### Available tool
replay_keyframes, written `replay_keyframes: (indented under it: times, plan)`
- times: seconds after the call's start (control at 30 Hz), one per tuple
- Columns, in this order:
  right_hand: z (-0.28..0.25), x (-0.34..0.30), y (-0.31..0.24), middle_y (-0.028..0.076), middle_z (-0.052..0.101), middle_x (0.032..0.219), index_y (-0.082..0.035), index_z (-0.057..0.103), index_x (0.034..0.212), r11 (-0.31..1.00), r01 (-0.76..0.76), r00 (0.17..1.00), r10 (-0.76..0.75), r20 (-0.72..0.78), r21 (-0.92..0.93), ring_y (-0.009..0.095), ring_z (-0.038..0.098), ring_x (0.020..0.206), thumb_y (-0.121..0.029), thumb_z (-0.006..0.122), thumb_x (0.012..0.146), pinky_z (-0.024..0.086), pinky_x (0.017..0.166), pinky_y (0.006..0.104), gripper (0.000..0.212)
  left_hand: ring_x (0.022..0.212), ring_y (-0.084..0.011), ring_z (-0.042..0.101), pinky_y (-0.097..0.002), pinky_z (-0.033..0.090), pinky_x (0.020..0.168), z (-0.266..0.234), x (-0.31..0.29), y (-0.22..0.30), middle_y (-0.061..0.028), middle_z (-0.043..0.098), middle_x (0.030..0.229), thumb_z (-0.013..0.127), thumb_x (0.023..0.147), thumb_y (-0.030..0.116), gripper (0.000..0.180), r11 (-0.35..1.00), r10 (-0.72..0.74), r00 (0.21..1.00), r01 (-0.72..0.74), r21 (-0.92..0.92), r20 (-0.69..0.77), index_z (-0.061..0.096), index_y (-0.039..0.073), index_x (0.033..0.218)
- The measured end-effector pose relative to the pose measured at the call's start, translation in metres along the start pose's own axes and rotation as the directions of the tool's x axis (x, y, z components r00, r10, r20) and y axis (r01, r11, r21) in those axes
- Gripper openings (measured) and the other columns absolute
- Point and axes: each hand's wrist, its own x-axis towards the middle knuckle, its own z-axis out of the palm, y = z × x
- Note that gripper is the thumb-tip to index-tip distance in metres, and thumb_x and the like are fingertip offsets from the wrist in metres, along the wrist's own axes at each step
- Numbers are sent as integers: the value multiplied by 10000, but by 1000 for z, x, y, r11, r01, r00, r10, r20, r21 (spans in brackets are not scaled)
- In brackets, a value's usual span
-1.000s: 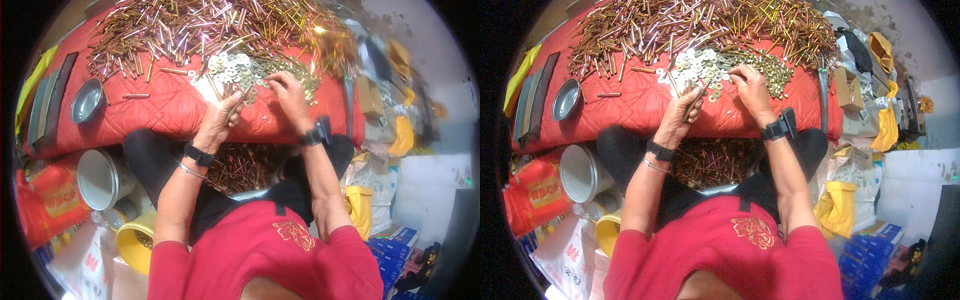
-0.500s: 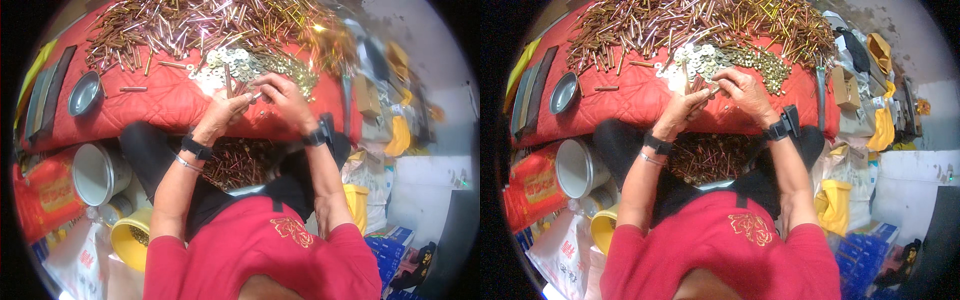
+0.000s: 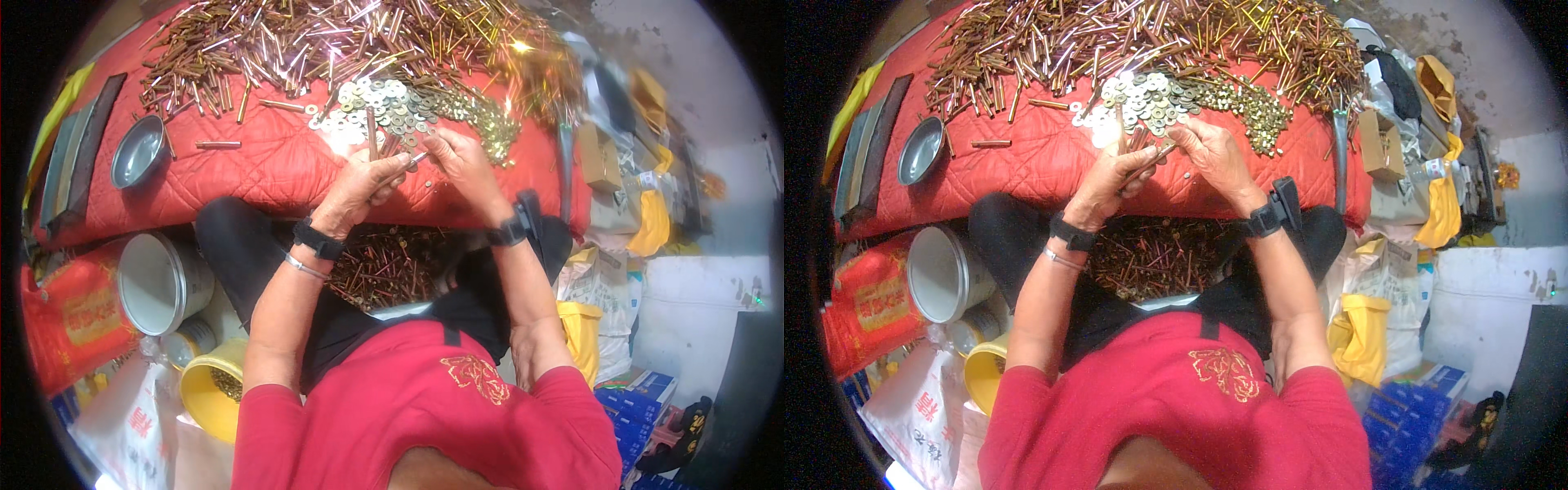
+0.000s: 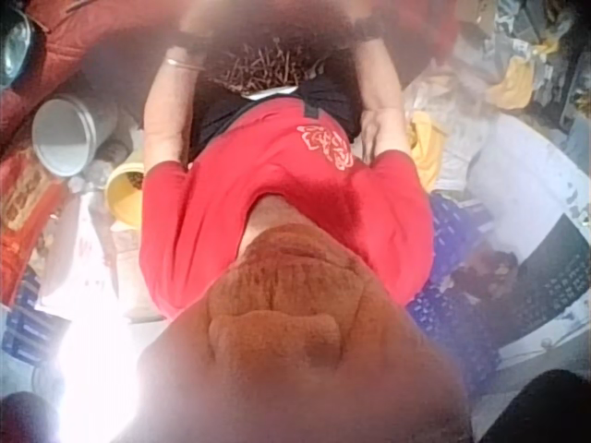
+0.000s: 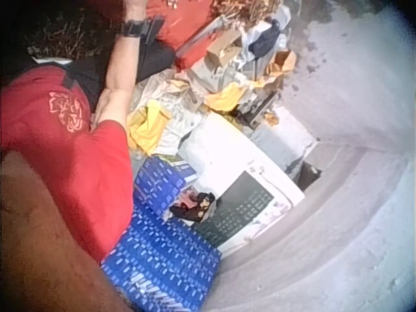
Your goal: Assembling small metal components by placing washers onto pins manually.
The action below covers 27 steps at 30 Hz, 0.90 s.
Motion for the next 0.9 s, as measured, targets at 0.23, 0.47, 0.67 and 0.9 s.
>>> replay_keyframes:
  times: [0.23, 0.47, 0.67, 0.9]
  plan:
    - [2, -2, 11, 19, 564, 731, -17, 584, 842, 989, 144, 981, -141, -132, 12, 84, 486, 669, -287, 586, 934, 407, 594, 274, 285, 449, -23, 327, -181, 225, 384, 1, 1, 0, 50, 449, 620, 646, 871, 234, 192, 1000, 0, 1000, 1, -3, 8, 596, 49, 886]
    - [1, -1, 14, -18, 533, 695, -22, 597, 830, 990, 117, 979, -102, -175, 82, 53, 461, 644, -220, 641, 901, 400, 587, 233, 215, 431, -13, 327, -171, 219, 367, 0, 1, -2, 61, 458, 614, 662, 865, 263, 248, 999, -37, 999, 37, -17, 4, 582, 39, 934]
    - [0, -3, 13, -21, 546, 713, -21, 613, 872, 991, 80, 991, -67, -114, 112, 45, 476, 639, -217, 678, 869, 413, 596, 222, 206, 429, -13, 331, -168, 229, 365, -2, 2, -2, 56, 456, 607, 661, 869, 256, 240, 999, -36, 999, 37, -16, 37, 581, 41, 941]
    - [2, -4, 15, -14, 566, 734, -20, 609, 894, 983, 140, 987, -129, -91, 118, 40, 496, 684, -222, 684, 866, 419, 617, 218, 217, 418, -16, 334, -170, 232, 356, -3, 4, -4, 48, 456, 602, 649, 880, 244, 226, 999, -36, 999, 36, -16, 16, 582, 32, 921]
